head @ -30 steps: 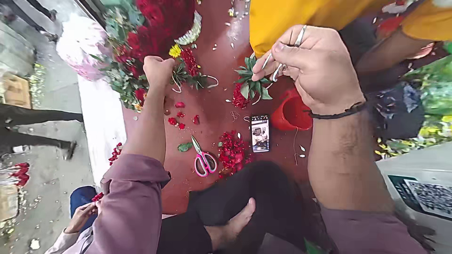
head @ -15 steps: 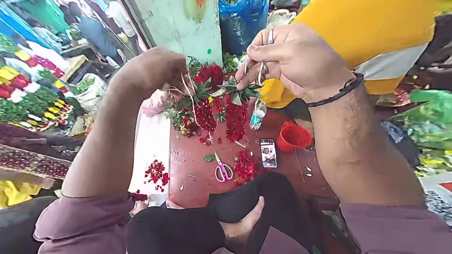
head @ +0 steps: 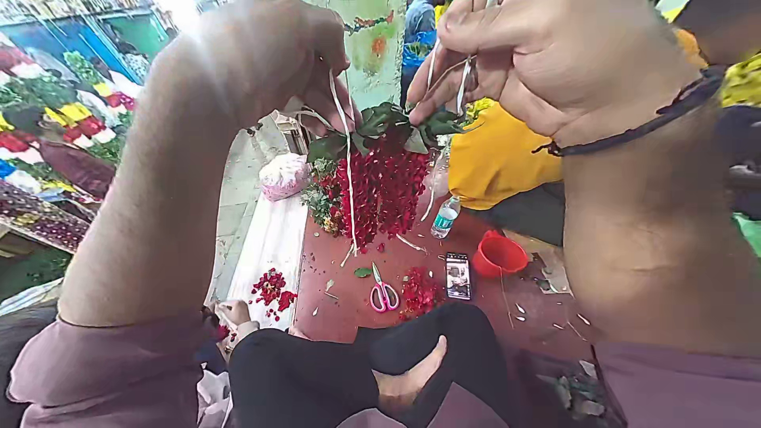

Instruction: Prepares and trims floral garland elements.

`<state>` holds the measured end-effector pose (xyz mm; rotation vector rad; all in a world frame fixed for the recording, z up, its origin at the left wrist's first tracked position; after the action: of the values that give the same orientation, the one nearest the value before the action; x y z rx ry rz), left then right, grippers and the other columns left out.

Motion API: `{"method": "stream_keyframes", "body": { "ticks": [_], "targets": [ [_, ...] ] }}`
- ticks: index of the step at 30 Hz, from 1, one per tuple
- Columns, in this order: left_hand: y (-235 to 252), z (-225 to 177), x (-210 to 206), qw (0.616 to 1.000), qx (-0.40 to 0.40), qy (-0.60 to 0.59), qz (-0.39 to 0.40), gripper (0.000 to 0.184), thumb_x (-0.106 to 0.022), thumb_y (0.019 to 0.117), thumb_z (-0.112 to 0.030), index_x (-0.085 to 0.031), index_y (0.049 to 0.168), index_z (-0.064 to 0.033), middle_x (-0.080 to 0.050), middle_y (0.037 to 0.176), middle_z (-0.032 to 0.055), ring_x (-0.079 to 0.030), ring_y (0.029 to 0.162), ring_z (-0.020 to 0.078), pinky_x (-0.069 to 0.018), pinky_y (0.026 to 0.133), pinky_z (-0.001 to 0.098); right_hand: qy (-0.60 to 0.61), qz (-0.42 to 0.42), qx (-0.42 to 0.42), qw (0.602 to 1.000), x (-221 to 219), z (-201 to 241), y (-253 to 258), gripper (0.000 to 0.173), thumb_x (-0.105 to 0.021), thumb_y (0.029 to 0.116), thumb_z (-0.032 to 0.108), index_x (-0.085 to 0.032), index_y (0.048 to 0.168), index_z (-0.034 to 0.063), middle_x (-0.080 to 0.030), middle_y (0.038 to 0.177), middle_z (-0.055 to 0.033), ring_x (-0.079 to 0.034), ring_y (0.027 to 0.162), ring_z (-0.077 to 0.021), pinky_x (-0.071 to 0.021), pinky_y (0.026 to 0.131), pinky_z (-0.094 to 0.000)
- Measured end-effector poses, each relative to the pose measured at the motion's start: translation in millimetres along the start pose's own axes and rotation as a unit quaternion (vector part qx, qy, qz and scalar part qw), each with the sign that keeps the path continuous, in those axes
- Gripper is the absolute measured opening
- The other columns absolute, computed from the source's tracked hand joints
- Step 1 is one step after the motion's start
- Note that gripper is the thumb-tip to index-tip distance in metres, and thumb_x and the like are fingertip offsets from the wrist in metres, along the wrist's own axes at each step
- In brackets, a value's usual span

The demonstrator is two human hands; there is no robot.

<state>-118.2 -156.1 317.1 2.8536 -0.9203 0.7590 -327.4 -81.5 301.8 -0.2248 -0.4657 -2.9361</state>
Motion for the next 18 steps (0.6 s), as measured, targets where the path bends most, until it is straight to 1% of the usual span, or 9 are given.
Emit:
{"method": "stream_keyframes", "body": {
  "ticks": [3, 7, 9, 10, 12, 14, 16, 18],
  "targets": [
    [2, -1, 2, 1.000, -0.019, 0.000, 0.010, 0.025, -0.043, 0.1077, -0.015, -0.062, 0.094, -0.0069, -0.077, 0.084, 0.0076, -0.076, 0.071, 0.0172, -0.0606, 0.056, 0.0285, 0.000, -0.001, -0.004, 1.000, -1, 2, 2, 0.019, -0.049, 0.1077, 0.010, -0.065, 0.103, 0.0009, -0.073, 0.091, -0.0110, -0.076, 0.083, -0.0245, -0.0657, 0.077, -0.0373],
    [10, 1, 2, 0.998, -0.063, -0.008, -0.004, 0.022, -0.047, 0.1047, -0.008, -0.061, 0.088, -0.0049, -0.076, 0.079, 0.0104, -0.076, 0.066, 0.0215, -0.0632, 0.055, 0.0335, 0.003, -0.003, -0.006, 1.000, 0, -2, 4, 0.019, -0.052, 0.1063, 0.010, -0.067, 0.099, 0.0009, -0.073, 0.091, -0.0120, -0.075, 0.084, -0.0254, -0.0658, 0.079, -0.0388],
    [9, 1, -1, 0.997, -0.074, -0.012, -0.003, 0.021, -0.047, 0.1040, -0.005, -0.061, 0.088, -0.0046, -0.075, 0.078, 0.0105, -0.076, 0.065, 0.0216, -0.0629, 0.054, 0.0328, 0.009, 0.000, -0.002, 1.000, 2, -6, 4, 0.019, -0.053, 0.1054, 0.008, -0.067, 0.096, -0.0002, -0.073, 0.091, -0.0132, -0.076, 0.085, -0.0265, -0.0655, 0.080, -0.0394],
    [9, 1, -2, 0.997, -0.078, -0.014, 0.000, 0.022, -0.047, 0.1048, -0.006, -0.061, 0.088, -0.0043, -0.076, 0.078, 0.0108, -0.076, 0.066, 0.0219, -0.0627, 0.054, 0.0325, 0.013, 0.002, 0.000, 1.000, 4, -9, 5, 0.019, -0.053, 0.1053, 0.006, -0.067, 0.095, -0.0008, -0.073, 0.091, -0.0137, -0.075, 0.086, -0.0275, -0.0654, 0.081, -0.0404],
    [8, 2, -4, 0.997, -0.076, -0.004, 0.011, 0.024, -0.044, 0.1050, -0.008, -0.062, 0.089, -0.0057, -0.077, 0.080, 0.0095, -0.076, 0.069, 0.0210, -0.0628, 0.057, 0.0315, 0.015, -0.006, 0.009, 1.000, 6, -11, 5, 0.018, -0.053, 0.1044, 0.004, -0.066, 0.093, -0.0009, -0.073, 0.090, -0.0141, -0.076, 0.085, -0.0287, -0.0660, 0.080, -0.0409],
    [10, 5, -3, 0.996, -0.080, -0.009, 0.024, 0.026, -0.044, 0.1069, -0.009, -0.063, 0.090, -0.0046, -0.076, 0.079, 0.0097, -0.077, 0.069, 0.0208, -0.0636, 0.059, 0.0317, 0.016, -0.012, 0.013, 1.000, 6, -11, 4, 0.017, -0.054, 0.1038, 0.003, -0.066, 0.093, -0.0016, -0.074, 0.089, -0.0149, -0.076, 0.083, -0.0291, -0.0663, 0.078, -0.0409],
    [12, 6, -3, 0.995, -0.087, -0.012, 0.040, 0.027, -0.042, 0.1073, -0.008, -0.063, 0.090, -0.0042, -0.077, 0.080, 0.0102, -0.077, 0.071, 0.0214, -0.0640, 0.059, 0.0321, 0.016, -0.003, 0.018, 1.000, 7, -11, 3, 0.016, -0.054, 0.1036, 0.002, -0.066, 0.094, -0.0023, -0.073, 0.091, -0.0160, -0.076, 0.084, -0.0298, -0.0662, 0.079, -0.0419],
    [8, 4, -7, 0.997, -0.074, -0.013, 0.016, 0.026, -0.044, 0.1067, -0.008, -0.063, 0.089, -0.0048, -0.076, 0.079, 0.0086, -0.076, 0.069, 0.0192, -0.0630, 0.057, 0.0305, 0.008, -0.003, 0.016, 1.000, 5, -9, 1, 0.015, -0.053, 0.1034, 0.002, -0.066, 0.095, -0.0019, -0.073, 0.092, -0.0158, -0.076, 0.085, -0.0293, -0.0661, 0.079, -0.0412]
  ]
}}
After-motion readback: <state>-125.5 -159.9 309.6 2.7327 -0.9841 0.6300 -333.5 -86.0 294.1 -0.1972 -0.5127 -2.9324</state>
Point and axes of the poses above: each hand's wrist, its own y-axis towards the middle knuckle, its own x-axis out of the back of the hand, z = x × y, the point moved 4 cm from there along y, towards the middle knuckle
